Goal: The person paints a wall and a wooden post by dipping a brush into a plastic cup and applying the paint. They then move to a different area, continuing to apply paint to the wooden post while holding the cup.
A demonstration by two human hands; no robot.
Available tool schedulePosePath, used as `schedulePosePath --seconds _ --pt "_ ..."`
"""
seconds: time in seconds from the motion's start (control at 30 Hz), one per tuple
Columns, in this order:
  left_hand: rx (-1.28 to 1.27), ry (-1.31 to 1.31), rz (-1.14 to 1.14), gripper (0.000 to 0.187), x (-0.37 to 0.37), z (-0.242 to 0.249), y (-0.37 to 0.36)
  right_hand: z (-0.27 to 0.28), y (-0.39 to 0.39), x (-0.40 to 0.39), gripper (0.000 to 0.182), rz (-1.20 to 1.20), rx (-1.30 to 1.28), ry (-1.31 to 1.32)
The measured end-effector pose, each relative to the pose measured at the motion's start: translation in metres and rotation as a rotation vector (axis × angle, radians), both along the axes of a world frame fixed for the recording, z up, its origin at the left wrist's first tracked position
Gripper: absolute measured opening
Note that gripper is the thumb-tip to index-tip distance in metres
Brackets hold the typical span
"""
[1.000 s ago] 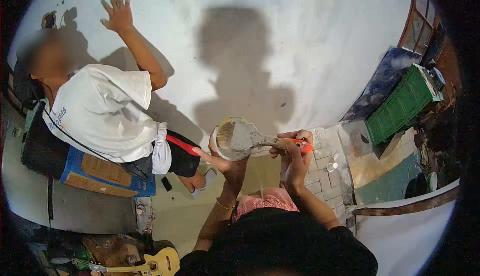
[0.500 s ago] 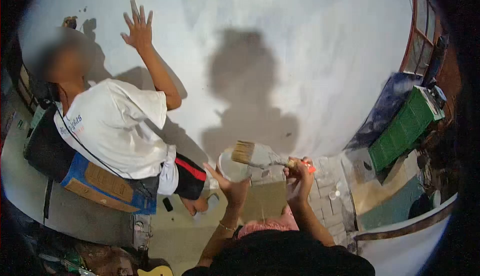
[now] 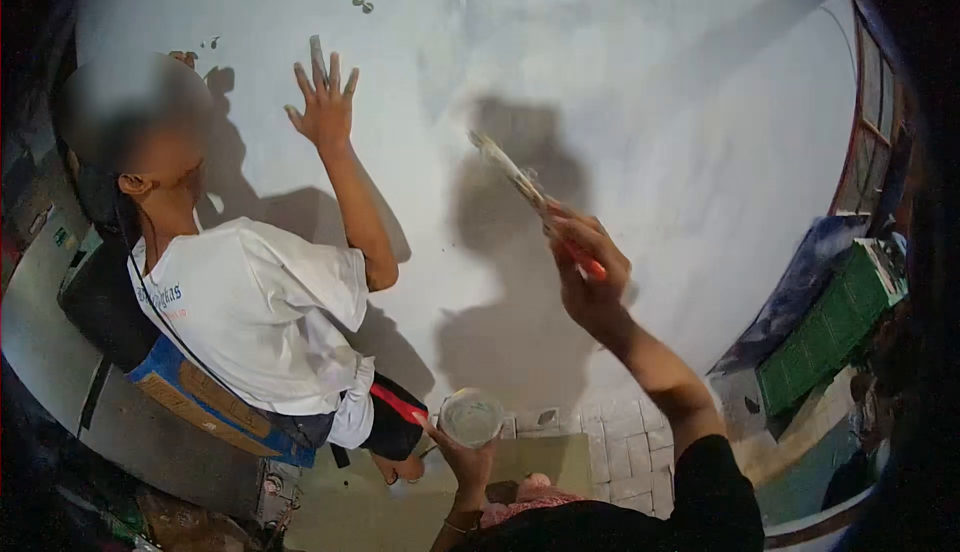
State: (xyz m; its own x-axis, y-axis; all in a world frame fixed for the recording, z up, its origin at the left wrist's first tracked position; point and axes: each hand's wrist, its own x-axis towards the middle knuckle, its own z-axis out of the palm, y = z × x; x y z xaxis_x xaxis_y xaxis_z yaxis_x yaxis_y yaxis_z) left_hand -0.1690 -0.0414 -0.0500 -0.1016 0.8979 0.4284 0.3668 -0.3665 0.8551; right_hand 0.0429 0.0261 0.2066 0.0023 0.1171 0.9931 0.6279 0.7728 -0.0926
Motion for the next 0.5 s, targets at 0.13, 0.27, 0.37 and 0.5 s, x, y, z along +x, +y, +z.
schedulePosePath --seconds 0.13,0.27,0.37,0.5 --pt "0.100 -0.136 -0.073 0.132 0.007 -0.011 0.025 0.063 0.084 0.003 0.034 -0.200 0.079 -0.408" --pt "0.103 -0.037 0.009 0.132 0.015 -0.020 0.046 0.102 0.161 -0.005 0.031 -0.258 0.155 -0.570" --pt "0.115 -0.061 0.055 0.134 0.027 -0.002 0.056 0.097 0.200 -0.010 0.025 -0.366 0.213 -0.658" --pt "0.164 -0.262 0.006 0.137 0.033 -0.011 0.064 0.031 0.198 -0.015 0.022 -0.274 0.038 -0.813"
